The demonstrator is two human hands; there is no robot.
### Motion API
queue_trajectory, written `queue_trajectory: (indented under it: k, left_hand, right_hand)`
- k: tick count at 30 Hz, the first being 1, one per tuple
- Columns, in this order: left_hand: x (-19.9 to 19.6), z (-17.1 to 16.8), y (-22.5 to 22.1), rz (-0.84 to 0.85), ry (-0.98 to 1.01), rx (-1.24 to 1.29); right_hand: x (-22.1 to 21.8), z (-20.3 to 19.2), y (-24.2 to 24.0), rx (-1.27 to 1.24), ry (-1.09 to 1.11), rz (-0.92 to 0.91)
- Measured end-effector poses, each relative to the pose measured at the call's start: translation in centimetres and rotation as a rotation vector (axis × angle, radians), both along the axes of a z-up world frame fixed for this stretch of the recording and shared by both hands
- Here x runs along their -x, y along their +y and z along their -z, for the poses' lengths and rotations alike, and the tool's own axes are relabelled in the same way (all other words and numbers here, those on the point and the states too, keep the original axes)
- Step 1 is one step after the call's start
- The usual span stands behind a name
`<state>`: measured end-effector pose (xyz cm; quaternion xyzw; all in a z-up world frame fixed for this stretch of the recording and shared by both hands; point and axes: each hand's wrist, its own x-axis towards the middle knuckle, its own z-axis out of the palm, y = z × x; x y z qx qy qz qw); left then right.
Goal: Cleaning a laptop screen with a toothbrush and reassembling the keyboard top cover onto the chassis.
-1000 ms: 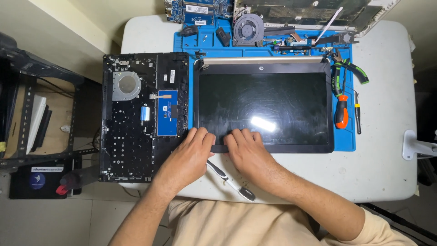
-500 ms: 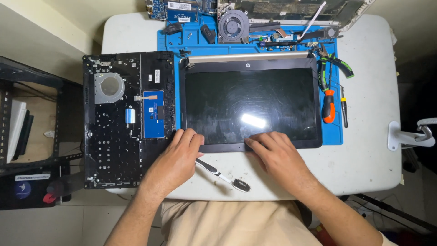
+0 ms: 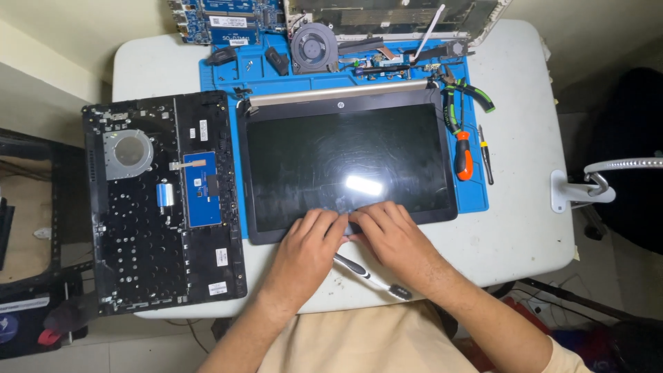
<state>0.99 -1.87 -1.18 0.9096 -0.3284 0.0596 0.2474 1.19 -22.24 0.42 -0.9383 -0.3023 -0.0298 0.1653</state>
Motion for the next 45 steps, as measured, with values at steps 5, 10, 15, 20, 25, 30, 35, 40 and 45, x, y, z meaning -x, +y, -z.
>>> queue_trajectory:
  k: [5,10,15,20,25,30,35,40,45]
  left_hand:
    - [0.0,-1.0,-0.4,-0.012,-0.030,0.011]
    - [-0.2,-1.5,-0.4,-0.016,-0.071,0.002]
    - [-0.2,-1.5,-0.3,-0.004,-0.068,-0.010]
    - [-0.2,-1.3,-0.2,0.000,-0.087,-0.024]
    - [-0.2,-1.4,-0.2,0.004,-0.092,-0.042]
    - [-0.1,-1.3,-0.2,0.001,-0.095,-0.089]
    - [0.0,-0.9,-1.0,-0.013,-0.023,-0.123]
    - [-0.2,-0.4,-3.7,0.037,-0.063,-0.102]
    - [-0.3,0.6,-5.2,0.055,-0.085,-0.071]
  right_hand:
    - [-0.4,-0.9,-3.3,-0.152,0.071,0.014]
    - [0.3,-0.2,-6.1,-0.141,-0.048,0.044]
    - [0.8,0.4,-5.8,-0.121,-0.102,0.063]
    - [0.5,1.1,-5.7,0.021,0.047,0.069]
    - [-0.2,0.0,-5.5,0.252,-0.013,0.001]
    - [-0.7,-0.4,-5.5,0.278,0.072,-0.019]
    - [-0.7,-0.4,-5.6,0.228,0.129,0.010]
    - [-0.8,-1.0,-5.7,0.145,0.226,0.033]
    - [-0.4,-2.1,-6.7,0.070,0.230,0.101]
